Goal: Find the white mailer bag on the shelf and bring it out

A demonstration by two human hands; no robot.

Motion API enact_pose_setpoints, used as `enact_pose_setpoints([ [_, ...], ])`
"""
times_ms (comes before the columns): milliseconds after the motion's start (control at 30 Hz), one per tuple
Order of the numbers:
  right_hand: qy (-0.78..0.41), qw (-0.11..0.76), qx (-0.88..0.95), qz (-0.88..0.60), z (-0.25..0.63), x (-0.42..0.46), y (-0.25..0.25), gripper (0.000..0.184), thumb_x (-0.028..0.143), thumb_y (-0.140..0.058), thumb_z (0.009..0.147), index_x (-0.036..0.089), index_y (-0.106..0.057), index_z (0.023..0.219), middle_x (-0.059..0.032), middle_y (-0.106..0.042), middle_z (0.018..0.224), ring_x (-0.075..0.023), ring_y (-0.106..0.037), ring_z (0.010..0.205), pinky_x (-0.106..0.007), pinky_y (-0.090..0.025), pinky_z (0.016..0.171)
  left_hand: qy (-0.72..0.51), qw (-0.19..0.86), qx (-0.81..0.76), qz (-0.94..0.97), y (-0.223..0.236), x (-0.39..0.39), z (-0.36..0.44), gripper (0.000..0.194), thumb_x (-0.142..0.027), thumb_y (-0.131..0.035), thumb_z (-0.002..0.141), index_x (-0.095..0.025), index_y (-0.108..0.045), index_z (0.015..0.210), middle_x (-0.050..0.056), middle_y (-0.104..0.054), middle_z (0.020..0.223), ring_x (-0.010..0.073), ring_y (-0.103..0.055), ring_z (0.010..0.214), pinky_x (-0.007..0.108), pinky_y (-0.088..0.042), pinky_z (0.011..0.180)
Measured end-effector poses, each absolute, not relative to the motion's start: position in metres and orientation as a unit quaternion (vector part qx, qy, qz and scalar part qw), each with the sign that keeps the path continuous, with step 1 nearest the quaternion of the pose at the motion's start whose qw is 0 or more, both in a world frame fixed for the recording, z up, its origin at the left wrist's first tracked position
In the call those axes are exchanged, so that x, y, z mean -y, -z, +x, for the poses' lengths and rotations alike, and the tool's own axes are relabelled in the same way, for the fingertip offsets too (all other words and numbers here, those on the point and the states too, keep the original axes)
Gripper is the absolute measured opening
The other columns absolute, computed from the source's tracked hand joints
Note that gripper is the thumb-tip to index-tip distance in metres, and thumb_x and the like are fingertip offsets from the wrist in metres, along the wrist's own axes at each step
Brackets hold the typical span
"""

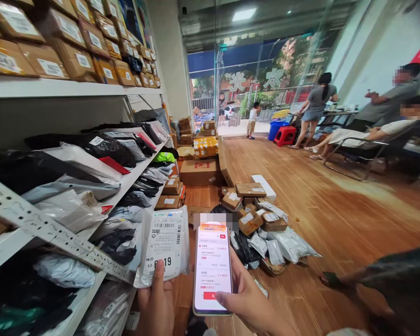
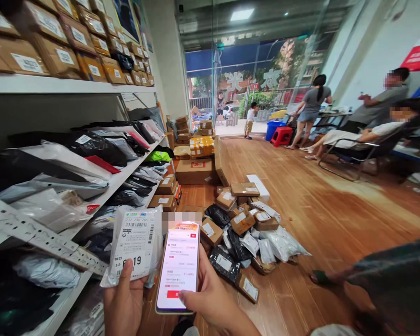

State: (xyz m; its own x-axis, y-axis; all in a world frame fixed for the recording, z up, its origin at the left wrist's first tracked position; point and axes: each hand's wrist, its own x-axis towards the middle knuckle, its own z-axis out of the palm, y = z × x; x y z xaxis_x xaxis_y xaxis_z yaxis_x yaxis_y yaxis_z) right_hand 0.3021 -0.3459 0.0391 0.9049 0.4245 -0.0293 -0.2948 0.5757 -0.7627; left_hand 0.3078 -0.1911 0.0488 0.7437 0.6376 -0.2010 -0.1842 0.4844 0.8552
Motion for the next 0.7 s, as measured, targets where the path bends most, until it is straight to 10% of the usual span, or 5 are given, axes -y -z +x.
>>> enact_pose_setpoints([
  [700,0.044,0.898,-0.034,-0.437,0.411,0.351,-0.058,0.091,0.022,-0.082,0.054,0.026,-0.036,0.132,-0.0081,-0.057,0.132,-0.0248,-0.056,0.119,-0.039,-0.046,0.097,0.191,0.824,-0.158,0.51,-0.006,0.254,0.542,0.02,-0.019,-0.065,0.073,-0.016,-0.061,0.093,0.001,-0.069,0.073,0.0136,-0.063,0.058,0.025,-0.052,0.059],
])
